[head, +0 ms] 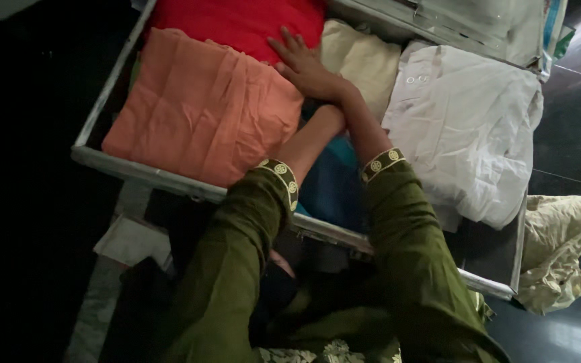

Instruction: The person folds several pieces of clothing, including a peach-colored shirt, a white shirt, and a dark blue garment, by hand. They smooth and align each item before placing it into a metal drawer alongside other folded clothes.

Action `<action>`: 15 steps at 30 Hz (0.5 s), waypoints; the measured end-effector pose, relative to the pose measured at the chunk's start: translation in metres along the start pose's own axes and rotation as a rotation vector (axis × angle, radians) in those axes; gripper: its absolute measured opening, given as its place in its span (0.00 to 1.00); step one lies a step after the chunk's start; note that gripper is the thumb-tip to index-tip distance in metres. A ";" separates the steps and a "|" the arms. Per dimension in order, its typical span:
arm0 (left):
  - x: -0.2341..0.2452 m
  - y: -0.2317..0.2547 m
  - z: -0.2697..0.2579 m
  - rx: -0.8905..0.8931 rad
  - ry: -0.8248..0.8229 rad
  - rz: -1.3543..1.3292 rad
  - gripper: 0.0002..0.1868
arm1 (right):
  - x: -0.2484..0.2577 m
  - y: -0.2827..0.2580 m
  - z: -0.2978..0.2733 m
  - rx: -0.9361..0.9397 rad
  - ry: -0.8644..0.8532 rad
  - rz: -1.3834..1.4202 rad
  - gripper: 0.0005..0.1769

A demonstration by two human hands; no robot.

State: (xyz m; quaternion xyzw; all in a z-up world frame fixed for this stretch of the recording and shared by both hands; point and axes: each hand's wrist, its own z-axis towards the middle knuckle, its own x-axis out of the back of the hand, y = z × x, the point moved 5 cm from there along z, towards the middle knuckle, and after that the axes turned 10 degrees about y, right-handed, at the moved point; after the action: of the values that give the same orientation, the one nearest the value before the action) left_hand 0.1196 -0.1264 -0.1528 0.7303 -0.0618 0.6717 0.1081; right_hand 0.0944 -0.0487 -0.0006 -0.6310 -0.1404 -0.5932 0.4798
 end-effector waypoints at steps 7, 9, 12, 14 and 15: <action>0.008 0.001 -0.001 -0.007 -0.007 -0.001 0.22 | 0.003 0.000 -0.002 -0.062 -0.036 -0.003 0.39; 0.010 -0.001 -0.002 -0.004 -0.007 0.002 0.21 | 0.005 -0.004 -0.004 -0.064 -0.033 -0.007 0.39; 0.012 0.001 -0.002 -0.003 -0.007 0.002 0.20 | 0.009 -0.008 -0.004 -0.064 -0.017 -0.011 0.39; 0.014 0.001 -0.002 -0.004 -0.008 -0.002 0.20 | 0.011 -0.010 -0.005 -0.058 -0.010 -0.021 0.39; 0.015 0.001 -0.003 0.000 -0.012 -0.002 0.19 | 0.012 -0.011 -0.005 -0.062 -0.014 -0.016 0.39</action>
State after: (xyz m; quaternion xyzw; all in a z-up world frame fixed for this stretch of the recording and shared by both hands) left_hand 0.1180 -0.1256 -0.1380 0.7343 -0.0620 0.6672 0.1084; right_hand 0.0863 -0.0517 0.0139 -0.6487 -0.1303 -0.5966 0.4543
